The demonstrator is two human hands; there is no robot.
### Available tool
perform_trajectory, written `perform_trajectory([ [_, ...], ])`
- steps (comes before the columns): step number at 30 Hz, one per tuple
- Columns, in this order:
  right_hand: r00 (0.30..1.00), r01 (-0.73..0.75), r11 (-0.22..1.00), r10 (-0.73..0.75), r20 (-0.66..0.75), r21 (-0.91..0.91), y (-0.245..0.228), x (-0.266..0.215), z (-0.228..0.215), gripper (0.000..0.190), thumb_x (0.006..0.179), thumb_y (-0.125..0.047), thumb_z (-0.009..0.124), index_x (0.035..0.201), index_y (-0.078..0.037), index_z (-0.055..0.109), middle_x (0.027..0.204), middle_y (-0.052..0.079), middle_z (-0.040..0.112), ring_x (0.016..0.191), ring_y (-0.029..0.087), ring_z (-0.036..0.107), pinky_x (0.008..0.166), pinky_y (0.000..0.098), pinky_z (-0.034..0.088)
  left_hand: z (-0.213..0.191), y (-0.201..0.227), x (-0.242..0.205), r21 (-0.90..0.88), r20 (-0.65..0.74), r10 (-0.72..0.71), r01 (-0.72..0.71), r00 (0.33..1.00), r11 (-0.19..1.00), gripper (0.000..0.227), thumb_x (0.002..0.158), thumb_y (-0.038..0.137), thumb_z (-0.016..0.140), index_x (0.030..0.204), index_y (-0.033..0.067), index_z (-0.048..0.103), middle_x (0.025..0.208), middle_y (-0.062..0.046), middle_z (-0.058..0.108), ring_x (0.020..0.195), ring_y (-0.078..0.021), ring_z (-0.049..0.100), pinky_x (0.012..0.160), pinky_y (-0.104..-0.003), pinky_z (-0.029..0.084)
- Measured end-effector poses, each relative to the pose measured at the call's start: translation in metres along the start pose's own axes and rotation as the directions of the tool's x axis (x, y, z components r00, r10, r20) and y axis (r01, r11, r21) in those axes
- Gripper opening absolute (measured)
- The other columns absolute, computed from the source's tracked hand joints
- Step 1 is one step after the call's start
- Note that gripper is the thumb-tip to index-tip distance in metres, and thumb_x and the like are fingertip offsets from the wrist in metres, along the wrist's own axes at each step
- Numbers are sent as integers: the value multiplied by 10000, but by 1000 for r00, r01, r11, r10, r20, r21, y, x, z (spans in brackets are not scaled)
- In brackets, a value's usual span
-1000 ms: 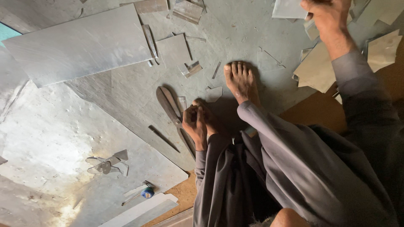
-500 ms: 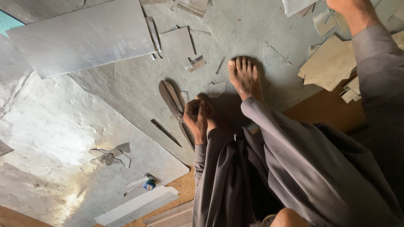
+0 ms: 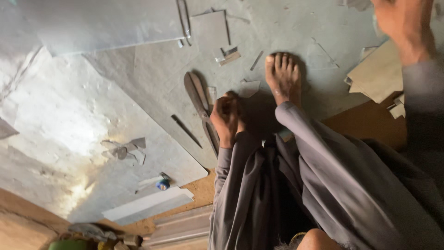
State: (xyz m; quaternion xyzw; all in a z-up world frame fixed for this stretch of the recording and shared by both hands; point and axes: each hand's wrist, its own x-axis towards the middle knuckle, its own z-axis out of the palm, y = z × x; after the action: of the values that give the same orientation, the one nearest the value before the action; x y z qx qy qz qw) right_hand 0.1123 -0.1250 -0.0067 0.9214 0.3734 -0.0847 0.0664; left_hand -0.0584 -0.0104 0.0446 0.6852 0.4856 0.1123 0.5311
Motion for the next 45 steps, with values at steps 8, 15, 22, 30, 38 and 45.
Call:
perform_trajectory([
  [8,1000,22,662,-2,-27,749,136,0,-53,192,1050,-141,745,1171,2,703,1033,170,722,860,297,702,755,373,548,41,43,14,645,126,42,-114,991,755,431,832,315,783,1150,64,636,1040,-168,680,846,-359,660,717,-467,510],
  [15,994,-102,624,34,104,775,84,-39,-30,172,909,-160,817,1036,-50,781,836,147,720,642,235,635,610,335,495,46,31,21,524,220,65,-175,973,834,296,880,266,760,1097,79,687,1009,-142,711,977,-344,629,858,-449,489],
  [22,942,-57,268,-304,140,962,66,-17,-61,299,953,-212,743,1201,-62,670,1041,111,714,902,131,683,700,276,571,17,43,5,-7,288,50,-50,956,999,388,823,163,804,1149,1,669,1053,-143,721,929,-257,697,813,-354,534],
  [30,764,-456,274,-367,531,846,52,-23,-39,245,970,-286,702,1036,-60,768,928,123,711,953,165,619,960,341,463,11,59,3,37,533,-36,19,845,999,358,773,202,883,1002,-5,702,852,-88,758,730,-154,679,678,-297,527],
  [38,702,-399,314,-499,508,861,50,-21,-30,269,941,-183,712,1136,0,737,1001,85,779,876,132,733,761,268,596,-12,-8,-31,-180,268,-27,78,963,981,306,866,119,807,1098,-34,679,843,-79,719,746,-146,671,644,-301,532],
  [45,726,-464,131,-510,461,876,77,-14,-48,209,1064,-83,639,1209,67,651,1071,117,728,998,127,695,892,243,553,-139,-105,-57,-577,-292,-448,218,845,787,221,947,128,711,1102,-26,678,897,-124,736,699,-159,697,560,-280,556],
])
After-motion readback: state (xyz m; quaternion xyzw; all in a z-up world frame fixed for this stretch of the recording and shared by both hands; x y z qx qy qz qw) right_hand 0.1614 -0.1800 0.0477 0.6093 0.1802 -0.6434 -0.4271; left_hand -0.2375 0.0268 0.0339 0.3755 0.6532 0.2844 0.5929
